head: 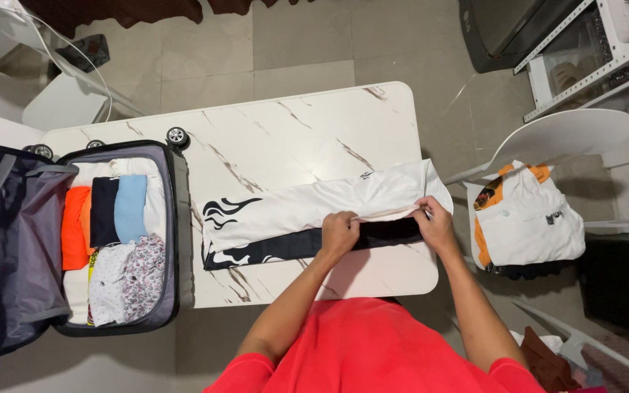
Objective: The person folds shirts on a table and places them into a suitcase. The person picks up shirts from a chair, spreads them flat, folds them by hand into rectangular shapes, and stacks them inside the open suitcase.
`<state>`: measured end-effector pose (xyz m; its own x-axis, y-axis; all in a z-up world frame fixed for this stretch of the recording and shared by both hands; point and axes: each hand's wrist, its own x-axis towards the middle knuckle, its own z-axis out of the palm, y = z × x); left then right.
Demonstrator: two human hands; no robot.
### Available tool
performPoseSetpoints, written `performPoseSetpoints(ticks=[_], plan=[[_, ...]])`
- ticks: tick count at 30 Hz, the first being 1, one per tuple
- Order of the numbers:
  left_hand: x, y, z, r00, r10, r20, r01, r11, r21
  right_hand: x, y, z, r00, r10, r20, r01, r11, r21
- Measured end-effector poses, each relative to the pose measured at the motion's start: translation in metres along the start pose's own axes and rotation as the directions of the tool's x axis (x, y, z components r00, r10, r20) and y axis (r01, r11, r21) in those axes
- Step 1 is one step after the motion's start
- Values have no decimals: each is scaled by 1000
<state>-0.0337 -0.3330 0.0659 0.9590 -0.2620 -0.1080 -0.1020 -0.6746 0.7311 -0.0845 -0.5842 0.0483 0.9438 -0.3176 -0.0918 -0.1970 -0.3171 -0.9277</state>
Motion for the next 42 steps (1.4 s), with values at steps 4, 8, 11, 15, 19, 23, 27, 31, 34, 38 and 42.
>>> performPoseSetpoints(ticks=[4, 8, 11, 15, 19, 23, 27, 31, 34, 38, 42], plan=[[28, -12, 0, 992, -116, 51, 124, 966, -227, 36, 15, 22, 995, -92, -44, 95, 994, 59], [57, -33, 12, 992, -72, -106, 47, 975, -218, 48, -10, 37, 996, -63, -65, 40, 949, -313], [63, -48, 14, 965, -92, -244, 28, 966, -256, 31, -23, 57, 980, -197, -10, 162, 836, -523], [41, -83, -12, 962, -145, -233, 120, 986, -116, -6, -28, 101, 945, -205, 254, 321, 728, -605], [-16, -154, -73, 825, -343, -449, 428, 898, 102, -35, -10, 132, 848, -67, 525, 472, 545, -693], [-63, -202, -155, 605, -580, -545, 722, 688, 70, -28, 12, 146, 846, 81, 528, 428, 488, -761], [-81, -208, -209, 405, -843, -355, 879, 465, -102, -25, 17, 156, 834, 95, 544, 445, 466, -764], [-81, -237, -212, 423, -876, -230, 886, 453, -98, -24, -10, 165, 845, 202, 495, 371, 445, -815], [-67, -283, -196, 538, -777, -326, 779, 606, -158, -30, -40, 193, 916, 111, 386, 281, 510, -813], [-73, -313, -191, 619, -765, -180, 713, 643, -279, -28, -82, 290, 891, -117, 439, 280, 902, -328], [-70, -305, -191, 788, -517, -333, 389, 838, -382, -29, -136, 420, 662, 315, 680, -363, 929, -77]])
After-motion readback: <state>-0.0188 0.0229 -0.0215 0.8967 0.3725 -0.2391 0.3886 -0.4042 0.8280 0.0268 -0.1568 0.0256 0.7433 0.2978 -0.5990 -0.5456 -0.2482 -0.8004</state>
